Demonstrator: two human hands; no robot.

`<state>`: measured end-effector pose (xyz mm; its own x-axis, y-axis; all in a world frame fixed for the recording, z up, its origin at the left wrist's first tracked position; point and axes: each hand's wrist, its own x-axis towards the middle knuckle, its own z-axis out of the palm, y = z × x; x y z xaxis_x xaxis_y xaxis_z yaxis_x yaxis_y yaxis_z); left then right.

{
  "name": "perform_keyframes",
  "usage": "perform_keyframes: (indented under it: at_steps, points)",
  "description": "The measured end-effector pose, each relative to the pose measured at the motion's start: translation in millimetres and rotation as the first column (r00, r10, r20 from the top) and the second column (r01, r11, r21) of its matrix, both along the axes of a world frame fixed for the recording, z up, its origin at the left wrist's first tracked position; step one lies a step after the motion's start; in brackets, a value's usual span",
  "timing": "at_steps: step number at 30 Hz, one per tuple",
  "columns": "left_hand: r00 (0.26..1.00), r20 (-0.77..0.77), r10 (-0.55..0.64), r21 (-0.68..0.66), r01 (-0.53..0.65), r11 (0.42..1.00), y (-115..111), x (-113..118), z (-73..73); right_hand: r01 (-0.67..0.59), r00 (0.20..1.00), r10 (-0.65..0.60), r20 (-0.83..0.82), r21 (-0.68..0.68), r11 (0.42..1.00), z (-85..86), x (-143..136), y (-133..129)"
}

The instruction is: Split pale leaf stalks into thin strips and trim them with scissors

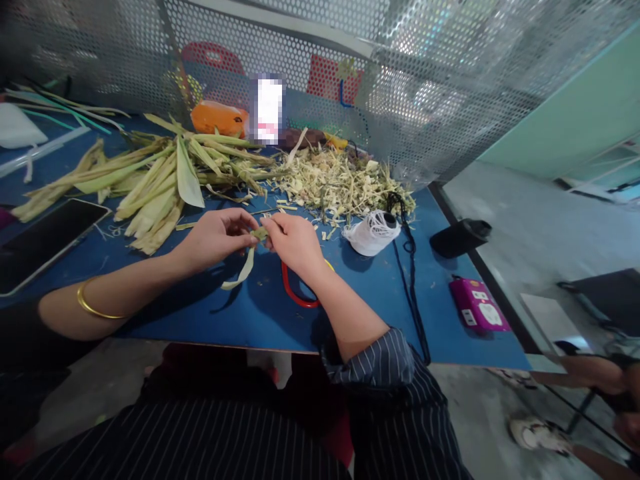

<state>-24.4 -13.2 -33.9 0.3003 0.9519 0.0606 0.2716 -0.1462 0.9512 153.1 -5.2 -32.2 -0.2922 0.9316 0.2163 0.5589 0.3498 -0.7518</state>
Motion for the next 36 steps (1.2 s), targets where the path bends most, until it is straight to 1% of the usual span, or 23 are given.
perform_keyframes:
  at_steps: [5, 10, 12, 14, 17, 19, 20, 22, 24, 26, 28, 30, 33, 36]
  points:
    - [0.992, -0.128, -0.023, 0.037, 0.028, 0.999, -3.8, 1.4, 4.2, 0.044, 0.999, -0.043, 0.015, -0.067, 0.997, 1.6, 0.4, 1.1]
    - [0.965, -0.263, -0.007, 0.131, 0.042, 0.990, -7.4, 2.8, 7.0, 0.009, 0.991, -0.045, -0.129, -0.271, 0.963, 0.1, 1.1, 2.9]
    - [0.957, -0.289, 0.002, 0.155, 0.045, 0.987, -7.7, 3.2, 7.0, 0.014, 0.980, -0.072, -0.188, -0.294, 0.956, 0.0, 0.3, 2.7]
    - [0.963, -0.267, -0.020, 0.111, 0.051, 0.992, -7.1, 3.4, 6.7, 0.052, 0.962, -0.120, -0.245, -0.267, 0.962, 0.2, -1.1, 2.0]
    - [0.981, -0.166, -0.105, -0.077, 0.093, 0.993, -5.3, 3.6, 6.8, 0.106, 0.935, -0.156, -0.319, -0.169, 0.980, -0.6, -3.5, 1.5]
    - [0.981, -0.090, -0.170, -0.189, 0.151, 0.970, -4.9, 3.6, 8.2, 0.089, 0.934, -0.130, -0.332, -0.137, 0.987, -2.3, -4.7, 2.2]
    - [0.977, -0.066, -0.203, -0.230, 0.183, 0.956, -5.2, 3.6, 9.2, 0.068, 0.936, -0.114, -0.334, -0.146, 0.987, -3.2, -5.1, 2.8]
    - [0.959, -0.044, -0.278, -0.287, 0.255, 0.924, -6.5, 3.6, 11.3, 0.014, 0.931, -0.091, -0.352, -0.216, 0.976, -4.4, -5.4, 4.1]
    - [0.933, -0.031, -0.358, -0.320, 0.330, 0.888, -8.3, 3.6, 12.4, -0.018, 0.913, -0.108, -0.394, -0.304, 0.953, -4.3, -5.1, 5.6]
    - [0.905, -0.011, -0.425, -0.334, 0.397, 0.854, -9.7, 3.5, 12.2, -0.007, 0.880, -0.175, -0.441, -0.379, 0.925, -3.1, -4.6, 7.0]
    - [0.888, -0.006, -0.460, -0.350, 0.429, 0.833, -9.9, 3.0, 11.4, 0.026, 0.834, -0.254, -0.489, -0.427, 0.904, -1.9, -4.4, 8.1]
    - [0.883, -0.016, -0.469, -0.357, 0.433, 0.828, -8.9, 1.7, 10.9, 0.063, 0.777, -0.318, -0.543, -0.436, 0.898, -1.2, -4.9, 8.6]
    - [0.874, -0.018, -0.486, -0.345, 0.451, 0.823, -6.0, -1.7, 12.0, 0.122, 0.699, -0.368, -0.612, -0.406, 0.906, -1.4, -7.2, 7.9]
    - [0.858, -0.019, -0.513, -0.362, 0.472, 0.804, -4.2, -5.4, 14.9, 0.148, 0.672, -0.389, -0.630, -0.400, 0.904, -2.4, -10.3, 6.5]
